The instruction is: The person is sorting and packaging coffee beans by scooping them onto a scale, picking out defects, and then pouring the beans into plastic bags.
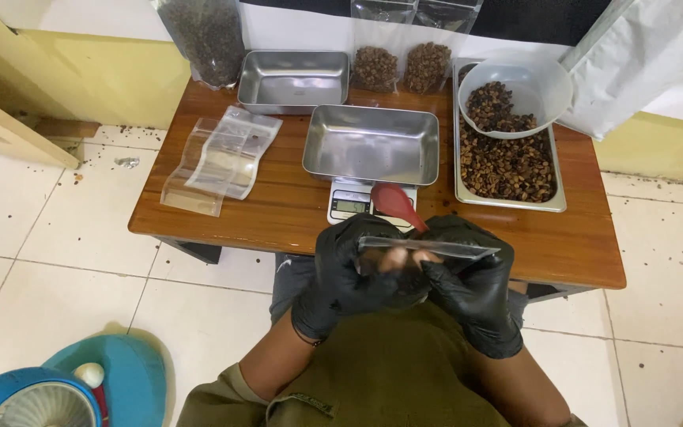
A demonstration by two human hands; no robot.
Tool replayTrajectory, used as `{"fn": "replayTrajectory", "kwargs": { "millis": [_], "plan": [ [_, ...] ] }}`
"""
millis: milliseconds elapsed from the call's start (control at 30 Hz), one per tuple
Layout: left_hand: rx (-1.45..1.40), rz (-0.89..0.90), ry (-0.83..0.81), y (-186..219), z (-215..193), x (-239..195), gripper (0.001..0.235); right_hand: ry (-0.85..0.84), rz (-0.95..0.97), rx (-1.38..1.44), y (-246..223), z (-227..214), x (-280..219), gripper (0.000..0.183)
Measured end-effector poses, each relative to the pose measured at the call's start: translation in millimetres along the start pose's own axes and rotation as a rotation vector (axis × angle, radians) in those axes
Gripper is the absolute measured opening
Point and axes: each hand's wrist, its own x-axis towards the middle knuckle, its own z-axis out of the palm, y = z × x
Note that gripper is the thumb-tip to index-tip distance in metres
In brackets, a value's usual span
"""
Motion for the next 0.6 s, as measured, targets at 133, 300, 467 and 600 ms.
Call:
{"fn": "replayTrajectory", "kwargs": {
  "millis": [133, 300, 467, 600],
  "plan": [
    [-0.190, 0.038, -0.207, 3.0, -7.0, 8.2, 0.004, -0.082, -0.013, -0.192, 12.4, -10.7, 2.9, 0.039],
    [-0.211, 0.012, -0.314, 11.0, -15.1, 16.4, 0.003, -0.123, -0.049, -0.105, 30.7, -20.0, 6.2, 0.036],
    [0.144, 0.324, -0.374, 30.1, -13.9, 22.7, 0.028, -0.160, -0.171, -0.157, 12.2, -8.4, 10.0, 0.029],
    [0.052, 0.172, -0.188, -39.8, -16.9, -6.7, 0.014, -0.170, -0.177, -0.162, 23.6, -15.9, 10.4, 0.030]
  ]
}}
